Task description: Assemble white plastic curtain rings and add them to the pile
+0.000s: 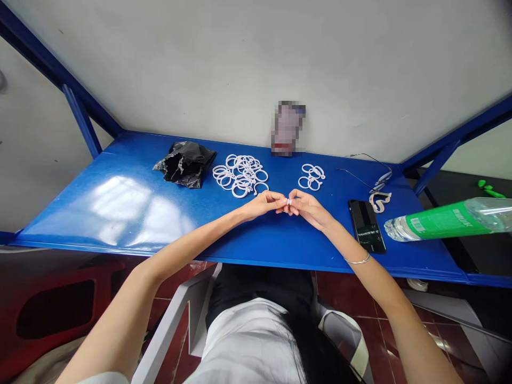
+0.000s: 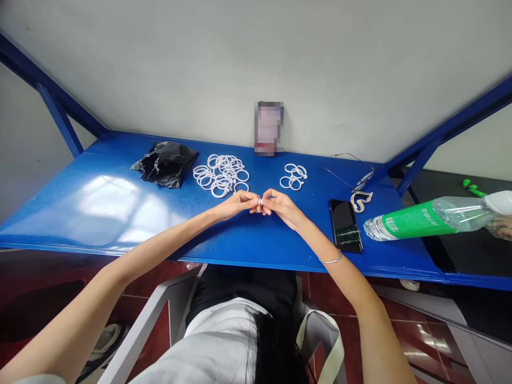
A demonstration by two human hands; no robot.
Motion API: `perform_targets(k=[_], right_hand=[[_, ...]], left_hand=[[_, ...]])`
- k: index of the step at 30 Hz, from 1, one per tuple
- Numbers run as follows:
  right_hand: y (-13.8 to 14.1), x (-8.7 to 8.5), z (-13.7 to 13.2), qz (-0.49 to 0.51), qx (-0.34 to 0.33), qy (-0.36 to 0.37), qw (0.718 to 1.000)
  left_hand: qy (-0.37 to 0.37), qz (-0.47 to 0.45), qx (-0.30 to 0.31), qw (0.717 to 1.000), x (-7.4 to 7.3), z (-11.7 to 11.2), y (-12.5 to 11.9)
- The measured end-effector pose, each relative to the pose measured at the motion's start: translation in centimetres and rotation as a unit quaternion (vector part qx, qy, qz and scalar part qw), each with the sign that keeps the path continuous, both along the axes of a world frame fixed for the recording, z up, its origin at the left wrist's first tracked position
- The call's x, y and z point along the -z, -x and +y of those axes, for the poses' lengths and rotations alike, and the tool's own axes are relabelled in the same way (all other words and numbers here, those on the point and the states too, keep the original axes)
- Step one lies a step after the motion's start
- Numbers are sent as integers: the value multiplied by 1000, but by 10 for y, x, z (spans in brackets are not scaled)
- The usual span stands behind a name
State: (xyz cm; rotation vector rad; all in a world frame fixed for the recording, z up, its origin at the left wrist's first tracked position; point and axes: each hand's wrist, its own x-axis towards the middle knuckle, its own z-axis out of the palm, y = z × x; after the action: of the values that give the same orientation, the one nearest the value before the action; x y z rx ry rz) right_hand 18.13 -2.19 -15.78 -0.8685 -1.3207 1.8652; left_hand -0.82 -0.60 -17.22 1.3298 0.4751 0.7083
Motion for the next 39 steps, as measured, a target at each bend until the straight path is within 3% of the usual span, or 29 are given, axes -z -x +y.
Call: perform_targets(k=[9,14,20,25,31,39], right_hand=[[-4,-4,2,-91,1,-63,994],[-5,-2,3,-109,-21,-60,992],[-3,-2,3,-105,-24,-33,994],[-3,-3,3,-104,-49,-26,993],[-4,-2,2,-104,-51,-26,993],[-3,-3,2,-101,-46,-23,994]], left_hand=[[-26,38,-20,999,-5,0,3],[-31,60,-15,998,-2,3,6],[-2,54,19,998,5,7,8],[41,55,51,996,-1,7,8],[69,63,49,994,-9,4,7],[90,52,49,993,-4,4,7]])
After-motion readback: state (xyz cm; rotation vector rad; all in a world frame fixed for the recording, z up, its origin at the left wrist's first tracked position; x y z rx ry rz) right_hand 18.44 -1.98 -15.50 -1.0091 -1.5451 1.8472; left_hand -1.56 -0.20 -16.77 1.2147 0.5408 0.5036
